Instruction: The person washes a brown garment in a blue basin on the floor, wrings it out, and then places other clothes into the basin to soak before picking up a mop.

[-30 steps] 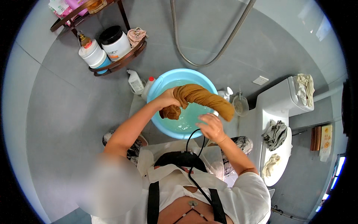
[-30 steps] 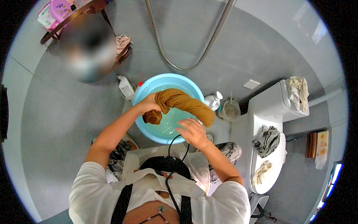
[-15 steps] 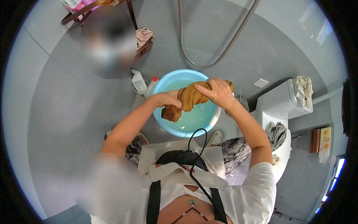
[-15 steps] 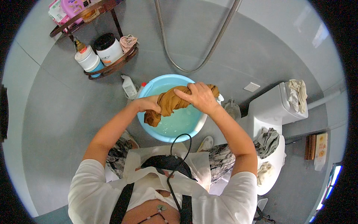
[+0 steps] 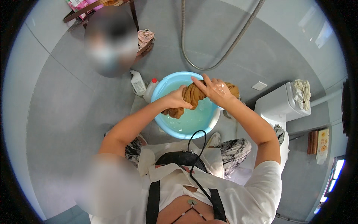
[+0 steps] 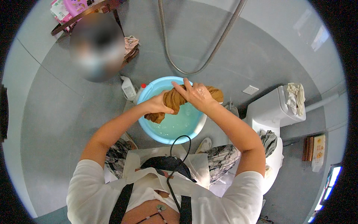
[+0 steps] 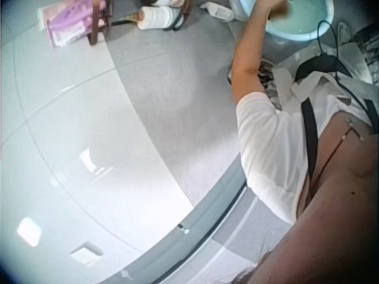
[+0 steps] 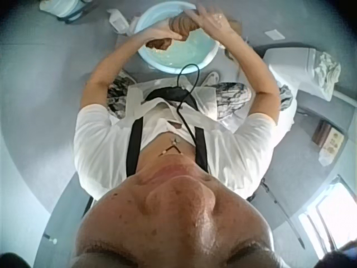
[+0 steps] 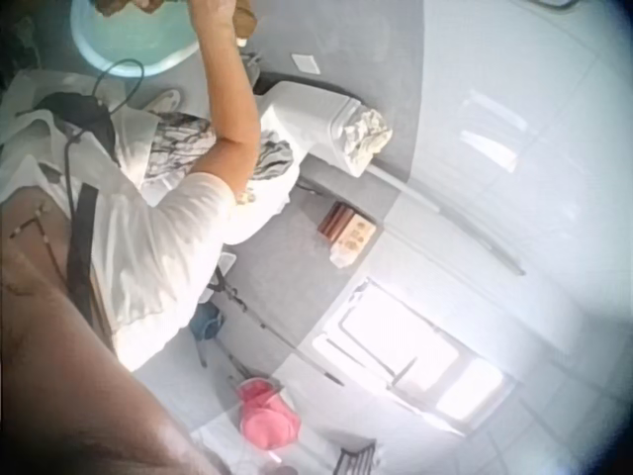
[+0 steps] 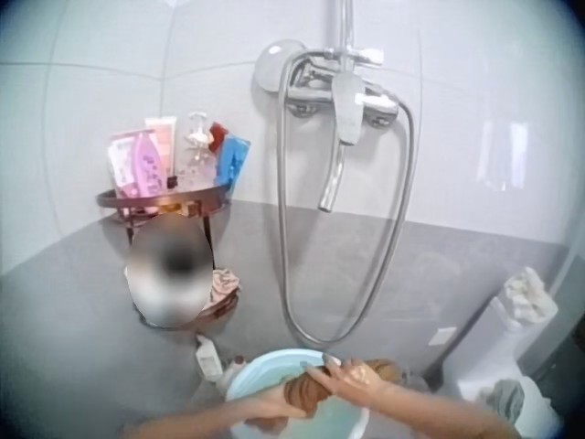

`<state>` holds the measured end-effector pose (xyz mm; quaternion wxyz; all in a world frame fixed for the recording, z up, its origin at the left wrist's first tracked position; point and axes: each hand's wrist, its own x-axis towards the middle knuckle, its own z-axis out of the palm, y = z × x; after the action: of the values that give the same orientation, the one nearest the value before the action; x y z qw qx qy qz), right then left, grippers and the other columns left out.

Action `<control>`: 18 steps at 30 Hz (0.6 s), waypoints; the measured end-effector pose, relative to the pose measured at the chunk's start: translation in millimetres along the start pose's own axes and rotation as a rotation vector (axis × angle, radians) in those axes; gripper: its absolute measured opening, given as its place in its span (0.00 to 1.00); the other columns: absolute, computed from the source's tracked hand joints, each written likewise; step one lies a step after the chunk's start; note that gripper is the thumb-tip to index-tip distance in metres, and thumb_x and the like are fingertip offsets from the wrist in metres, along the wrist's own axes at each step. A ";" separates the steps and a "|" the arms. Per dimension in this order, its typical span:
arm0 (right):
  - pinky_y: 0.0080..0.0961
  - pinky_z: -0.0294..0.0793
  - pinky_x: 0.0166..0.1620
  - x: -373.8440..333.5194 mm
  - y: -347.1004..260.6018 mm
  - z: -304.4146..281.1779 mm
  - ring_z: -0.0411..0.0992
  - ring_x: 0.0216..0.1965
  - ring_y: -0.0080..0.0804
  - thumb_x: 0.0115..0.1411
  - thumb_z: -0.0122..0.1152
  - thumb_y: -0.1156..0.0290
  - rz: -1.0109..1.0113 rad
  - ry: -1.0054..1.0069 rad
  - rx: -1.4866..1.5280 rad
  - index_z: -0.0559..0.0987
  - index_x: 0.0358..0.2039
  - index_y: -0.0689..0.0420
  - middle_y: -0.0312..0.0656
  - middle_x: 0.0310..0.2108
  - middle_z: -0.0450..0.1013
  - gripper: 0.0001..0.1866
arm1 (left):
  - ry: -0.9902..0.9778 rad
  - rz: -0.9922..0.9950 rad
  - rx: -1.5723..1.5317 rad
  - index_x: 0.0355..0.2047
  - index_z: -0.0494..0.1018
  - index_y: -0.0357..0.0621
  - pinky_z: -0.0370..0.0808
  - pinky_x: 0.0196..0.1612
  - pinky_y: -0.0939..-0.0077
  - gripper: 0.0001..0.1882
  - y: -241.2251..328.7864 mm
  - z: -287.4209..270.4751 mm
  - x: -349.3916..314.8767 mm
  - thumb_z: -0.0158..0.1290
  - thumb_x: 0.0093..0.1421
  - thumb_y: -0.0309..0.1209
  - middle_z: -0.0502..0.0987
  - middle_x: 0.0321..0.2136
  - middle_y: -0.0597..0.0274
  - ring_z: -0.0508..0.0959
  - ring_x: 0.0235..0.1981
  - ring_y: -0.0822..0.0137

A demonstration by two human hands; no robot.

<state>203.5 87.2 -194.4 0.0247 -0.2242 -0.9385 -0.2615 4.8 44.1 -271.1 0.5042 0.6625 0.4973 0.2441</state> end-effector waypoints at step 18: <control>0.33 0.70 0.36 3.8 -22.9 27.4 0.71 0.30 0.45 0.33 0.61 0.62 0.733 -0.360 1.132 0.70 0.33 0.66 0.54 0.27 0.72 0.27 | 0.559 0.505 1.244 0.37 0.64 0.44 0.66 0.27 0.70 0.21 6.7 -24.7 27.6 0.55 0.41 0.31 0.70 0.23 0.63 0.72 0.26 0.63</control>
<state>192.0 85.0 -228.4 0.0682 -0.5190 -0.7838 0.3341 -2.1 79.6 -260.7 -0.1834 0.8339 0.4864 0.1855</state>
